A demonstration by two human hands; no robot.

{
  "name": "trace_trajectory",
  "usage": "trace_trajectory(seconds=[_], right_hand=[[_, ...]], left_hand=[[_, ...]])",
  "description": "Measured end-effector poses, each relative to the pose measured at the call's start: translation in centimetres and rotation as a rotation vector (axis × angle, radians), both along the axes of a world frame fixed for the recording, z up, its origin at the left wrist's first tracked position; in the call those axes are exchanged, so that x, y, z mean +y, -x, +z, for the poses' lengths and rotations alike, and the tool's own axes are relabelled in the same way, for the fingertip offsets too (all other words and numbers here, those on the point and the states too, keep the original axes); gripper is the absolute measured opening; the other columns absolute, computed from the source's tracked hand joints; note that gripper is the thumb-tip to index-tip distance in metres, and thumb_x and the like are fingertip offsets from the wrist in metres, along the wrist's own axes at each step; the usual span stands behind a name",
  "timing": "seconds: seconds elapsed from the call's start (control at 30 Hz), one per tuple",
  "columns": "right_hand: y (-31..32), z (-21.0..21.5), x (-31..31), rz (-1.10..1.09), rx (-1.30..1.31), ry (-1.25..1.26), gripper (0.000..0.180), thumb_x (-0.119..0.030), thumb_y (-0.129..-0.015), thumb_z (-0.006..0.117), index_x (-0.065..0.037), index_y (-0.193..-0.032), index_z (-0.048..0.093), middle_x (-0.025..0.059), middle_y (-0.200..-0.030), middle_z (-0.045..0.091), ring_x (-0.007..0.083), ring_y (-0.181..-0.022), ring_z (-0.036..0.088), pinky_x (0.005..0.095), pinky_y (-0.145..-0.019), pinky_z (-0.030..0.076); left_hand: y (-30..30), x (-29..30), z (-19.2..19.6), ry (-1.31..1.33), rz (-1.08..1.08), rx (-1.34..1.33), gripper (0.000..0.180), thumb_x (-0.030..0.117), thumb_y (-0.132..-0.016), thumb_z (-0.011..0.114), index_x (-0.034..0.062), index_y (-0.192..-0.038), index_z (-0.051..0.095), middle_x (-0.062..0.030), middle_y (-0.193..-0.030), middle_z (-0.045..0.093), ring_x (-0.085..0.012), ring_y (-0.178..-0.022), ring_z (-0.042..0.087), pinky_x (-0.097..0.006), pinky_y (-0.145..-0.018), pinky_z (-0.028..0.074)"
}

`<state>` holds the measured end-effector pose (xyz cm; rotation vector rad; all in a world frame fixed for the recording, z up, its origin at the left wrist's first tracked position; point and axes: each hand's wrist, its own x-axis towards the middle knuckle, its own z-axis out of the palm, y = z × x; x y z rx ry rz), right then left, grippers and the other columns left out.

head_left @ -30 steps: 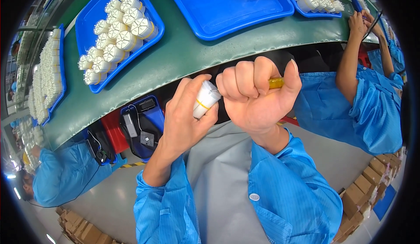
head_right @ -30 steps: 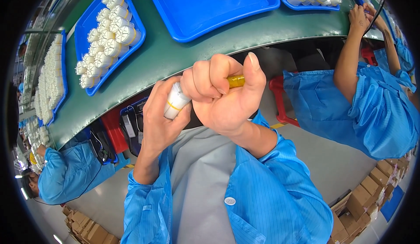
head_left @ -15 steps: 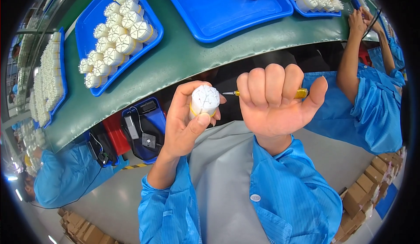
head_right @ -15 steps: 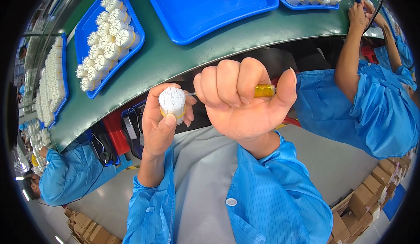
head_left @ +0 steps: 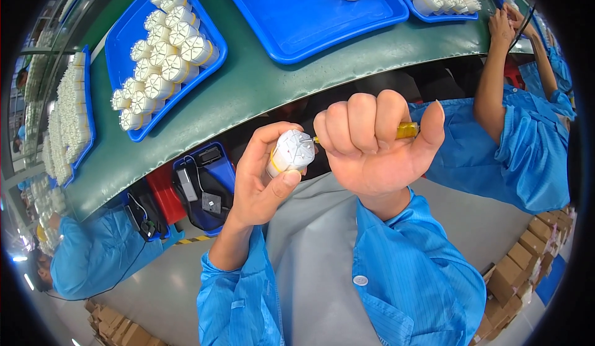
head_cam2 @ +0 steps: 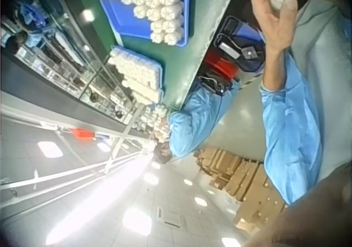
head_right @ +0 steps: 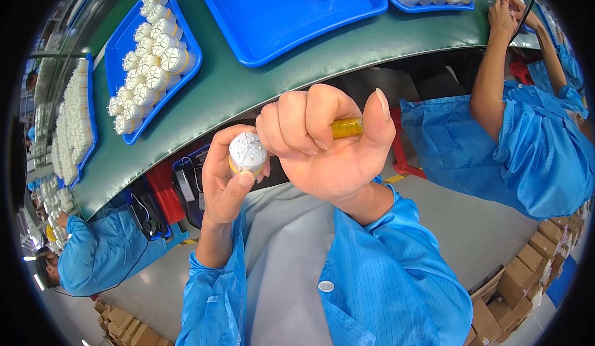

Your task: The person picks up bundles of small cylindrical components from a tray, prods the ends of each bundle with a pointed hand tool, and places them into an adjacent tray.

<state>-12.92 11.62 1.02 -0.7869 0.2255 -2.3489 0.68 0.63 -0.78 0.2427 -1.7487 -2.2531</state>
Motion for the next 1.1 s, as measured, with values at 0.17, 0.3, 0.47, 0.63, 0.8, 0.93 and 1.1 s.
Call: trace_trajectory(seconds=[0.17, 0.3, 0.47, 0.63, 0.8, 0.93, 1.1], right_hand=[[0.2, 0.2, 0.0, -0.024, -0.002, -0.035, 0.062, -0.062, -0.099, 0.021, -0.012, -0.065, 0.037, 0.0005, -0.062, 0.039, 0.0148, -0.057, 0.031, 0.0301, -0.055, 0.029], [0.1, 0.4, -0.3, 0.014, -0.059, -0.067, 0.062, -0.060, -0.099, 0.020, -0.012, -0.063, 0.035, 0.0004, -0.059, 0.038, 0.0139, -0.053, 0.028, 0.0298, -0.053, 0.027], [0.3, 1.0, -0.1, 0.055, -0.064, -0.137, 0.062, -0.058, -0.100, 0.021, -0.012, -0.061, 0.033, -0.0008, -0.055, 0.036, 0.0121, -0.051, 0.024, 0.0295, -0.051, 0.024], [0.3, 1.2, -0.4, 0.096, -0.048, -0.202, 0.061, -0.056, -0.100, 0.021, -0.012, -0.059, 0.031, -0.0021, -0.052, 0.032, 0.0109, -0.050, 0.021, 0.0296, -0.050, 0.022], [-0.1, 0.4, -1.5, 0.072, -0.042, -0.206, 0.061, -0.056, -0.101, 0.022, -0.012, -0.059, 0.030, -0.0024, -0.052, 0.031, 0.0107, -0.050, 0.022, 0.0289, -0.050, 0.023], [0.4, 0.5, -2.0, -0.023, -0.165, -0.083, 0.059, -0.057, -0.100, 0.027, -0.011, -0.063, 0.035, -0.0001, -0.057, 0.034, 0.0139, -0.051, 0.028, 0.0307, -0.052, 0.026], [2.4, 0.3, -0.8, -0.155, -0.135, -0.135, 0.059, -0.057, -0.100, 0.030, -0.012, -0.063, 0.032, -0.0005, -0.055, 0.033, 0.0138, -0.050, 0.028, 0.0302, -0.051, 0.025]], left_hand=[[-0.1, -0.3, 0.0, 0.008, 0.001, -0.014, 0.060, 0.030, -0.087, 0.067, -0.0048, -0.129, 0.042, -0.0140, -0.102, 0.061, -0.0134, -0.081, 0.058, -0.025, -0.066, 0.046], [-0.2, -0.5, -0.3, 0.017, -0.009, -0.009, 0.060, 0.030, -0.086, 0.068, -0.0053, -0.128, 0.044, -0.0145, -0.104, 0.062, -0.0136, -0.083, 0.059, -0.025, -0.070, 0.047], [-0.4, -0.9, -0.2, 0.064, -0.054, -0.065, 0.059, 0.025, -0.085, 0.069, -0.0060, -0.129, 0.045, -0.0129, -0.111, 0.060, -0.0138, -0.091, 0.058, -0.028, -0.079, 0.048], [-0.3, -1.5, -0.5, 0.126, -0.095, -0.006, 0.052, 0.012, -0.085, 0.066, -0.0041, -0.131, 0.048, -0.0104, -0.117, 0.056, -0.0160, -0.106, 0.055, -0.029, -0.091, 0.045], [-0.6, -1.9, -0.7, 0.125, -0.076, -0.026, 0.051, 0.012, -0.086, 0.066, -0.0037, -0.131, 0.048, -0.0096, -0.116, 0.058, -0.0158, -0.105, 0.056, -0.029, -0.091, 0.045], [-0.6, -3.4, 0.4, 0.049, -0.068, -0.095, 0.055, 0.011, -0.084, 0.070, 0.0000, -0.135, 0.052, -0.0062, -0.118, 0.059, -0.0129, -0.107, 0.055, -0.028, -0.094, 0.043], [-0.4, -9.0, 3.8, 0.127, 0.348, -0.036, 0.065, 0.029, -0.088, 0.066, -0.0039, -0.139, 0.045, -0.0092, -0.116, 0.060, -0.0100, -0.083, 0.057, -0.021, -0.066, 0.044]])
